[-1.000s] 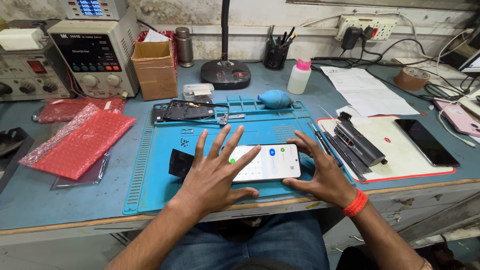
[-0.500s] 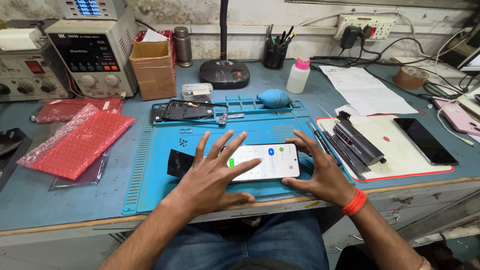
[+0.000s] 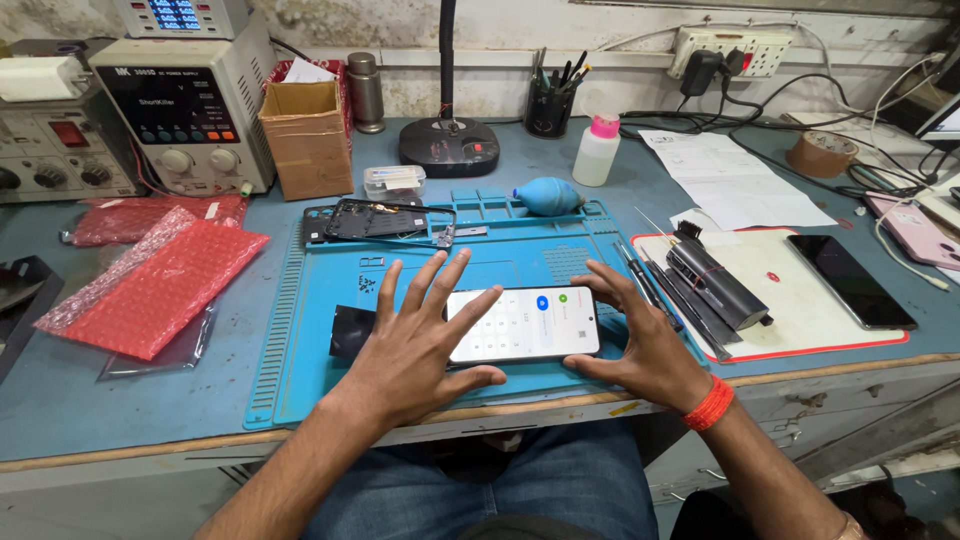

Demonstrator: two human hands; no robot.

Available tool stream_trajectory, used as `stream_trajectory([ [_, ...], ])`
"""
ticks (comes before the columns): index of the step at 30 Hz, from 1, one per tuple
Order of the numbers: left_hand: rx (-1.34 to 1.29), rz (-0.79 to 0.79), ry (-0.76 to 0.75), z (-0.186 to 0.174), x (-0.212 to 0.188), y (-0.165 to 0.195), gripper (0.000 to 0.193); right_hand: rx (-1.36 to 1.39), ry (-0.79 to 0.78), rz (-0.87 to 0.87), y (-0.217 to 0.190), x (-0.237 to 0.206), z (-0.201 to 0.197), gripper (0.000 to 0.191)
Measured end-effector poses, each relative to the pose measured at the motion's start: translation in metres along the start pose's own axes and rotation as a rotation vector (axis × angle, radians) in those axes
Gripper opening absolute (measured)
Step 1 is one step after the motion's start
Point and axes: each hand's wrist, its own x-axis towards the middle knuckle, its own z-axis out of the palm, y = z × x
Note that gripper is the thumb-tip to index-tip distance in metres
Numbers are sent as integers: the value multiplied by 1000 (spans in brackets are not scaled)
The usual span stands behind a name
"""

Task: The person tests a smartphone's screen on a repair mat, then opens the phone's back cover and works on the internal components. They detach the battery, apply liquid from a bottle onto the battery area, and use a black handheld tool to work around the battery and midframe.

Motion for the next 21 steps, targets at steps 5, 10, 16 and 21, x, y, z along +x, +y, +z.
stream_trajectory([
  [5,11,-10,-35,1,0,0,82,-2,-5,10,0,0,0,111],
  [10,-87,16,-1,-5,2,4,80,-19,-17,22,1,0,-2,112],
  [16,-104,64,-64,-13,5,5,56,-3,-2,8,2,-2,-3,110],
  [21,-179,145,20,-15,5,5,58,-6,0,-3,2,-2,-3,110],
])
